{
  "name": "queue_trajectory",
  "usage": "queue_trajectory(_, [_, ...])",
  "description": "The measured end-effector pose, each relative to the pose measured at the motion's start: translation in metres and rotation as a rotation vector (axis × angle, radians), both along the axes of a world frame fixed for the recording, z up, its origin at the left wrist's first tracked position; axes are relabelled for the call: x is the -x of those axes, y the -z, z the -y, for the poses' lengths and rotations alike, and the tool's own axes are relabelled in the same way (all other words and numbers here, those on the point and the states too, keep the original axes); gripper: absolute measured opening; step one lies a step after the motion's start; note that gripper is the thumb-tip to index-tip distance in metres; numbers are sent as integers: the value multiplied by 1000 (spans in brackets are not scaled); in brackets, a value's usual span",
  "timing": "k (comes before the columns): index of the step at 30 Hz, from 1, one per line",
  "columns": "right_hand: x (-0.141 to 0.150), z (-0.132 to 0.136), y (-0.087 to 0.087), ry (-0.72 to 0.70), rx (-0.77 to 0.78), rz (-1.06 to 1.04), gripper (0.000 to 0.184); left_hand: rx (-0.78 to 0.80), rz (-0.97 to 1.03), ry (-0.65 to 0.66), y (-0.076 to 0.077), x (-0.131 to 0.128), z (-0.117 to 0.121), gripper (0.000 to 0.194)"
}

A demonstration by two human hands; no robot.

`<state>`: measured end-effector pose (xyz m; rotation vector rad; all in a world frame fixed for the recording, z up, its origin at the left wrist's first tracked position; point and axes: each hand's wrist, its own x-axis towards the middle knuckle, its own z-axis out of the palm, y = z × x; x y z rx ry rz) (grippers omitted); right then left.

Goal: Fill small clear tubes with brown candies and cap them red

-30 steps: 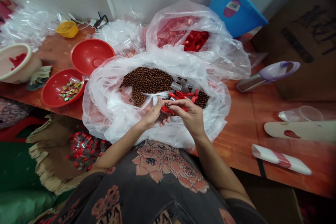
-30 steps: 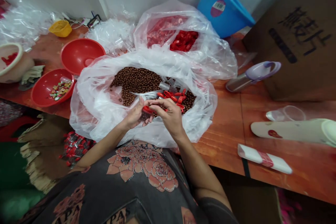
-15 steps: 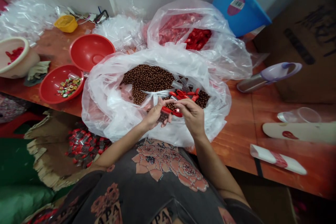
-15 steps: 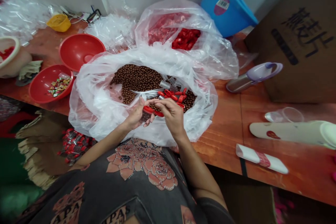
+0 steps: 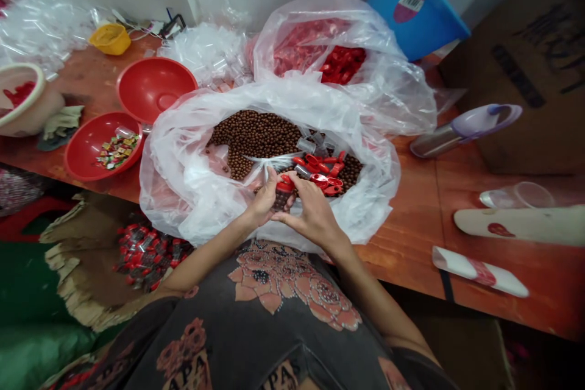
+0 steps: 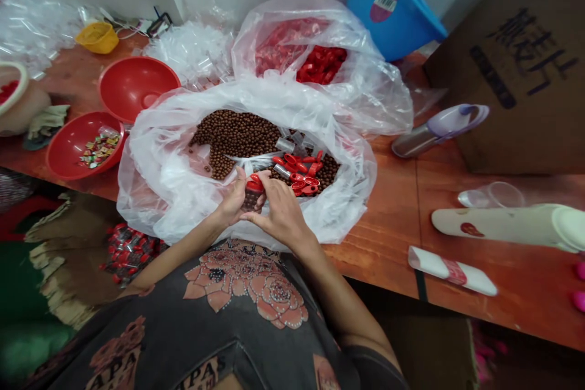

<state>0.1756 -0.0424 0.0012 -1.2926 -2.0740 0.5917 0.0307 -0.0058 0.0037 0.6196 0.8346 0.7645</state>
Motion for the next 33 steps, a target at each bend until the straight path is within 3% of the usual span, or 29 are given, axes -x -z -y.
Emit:
queue_trajectory(9, [0, -6, 9, -51, -164, 67, 69, 167, 102, 88, 10, -1, 3, 44])
queue_trajectory(13, [1, -3, 18, -76, -226, 31, 68, 121, 120, 58, 18, -4, 14, 33])
queue_trajectory(16, [1, 4, 27, -72, -220, 44, 68, 62, 50, 75, 19, -2, 20, 36])
queue_trajectory(18, [-2, 11, 33, -55, -193, 56, 69, -41, -107, 114, 16, 6, 15, 35])
queue_trajectory(21, [-10, 22, 39, -19, -92, 85, 69, -286, -446, 151, 8, 30, -10, 30])
queue_trajectory(24, [-20, 31, 40, -27, 74, 125, 66, -526, -762, 41, 0, 54, -47, 25])
queue_trajectory(26, [-25, 32, 40, -72, 129, 142, 70, -681, -889, 56, -3, 57, -67, 20])
queue_trajectory(28, [-27, 27, 38, -108, 137, 142, 68, -845, -920, 193, 1, 44, -79, 17])
queue_trajectory(31, [-31, 13, 33, -58, 112, 144, 38, -1085, -873, 433, 15, 5, -87, 20])
queue_trajectory(33, [-36, 2, 30, 21, 80, 155, 27, -1169, -865, 517, 28, -22, -88, 22])
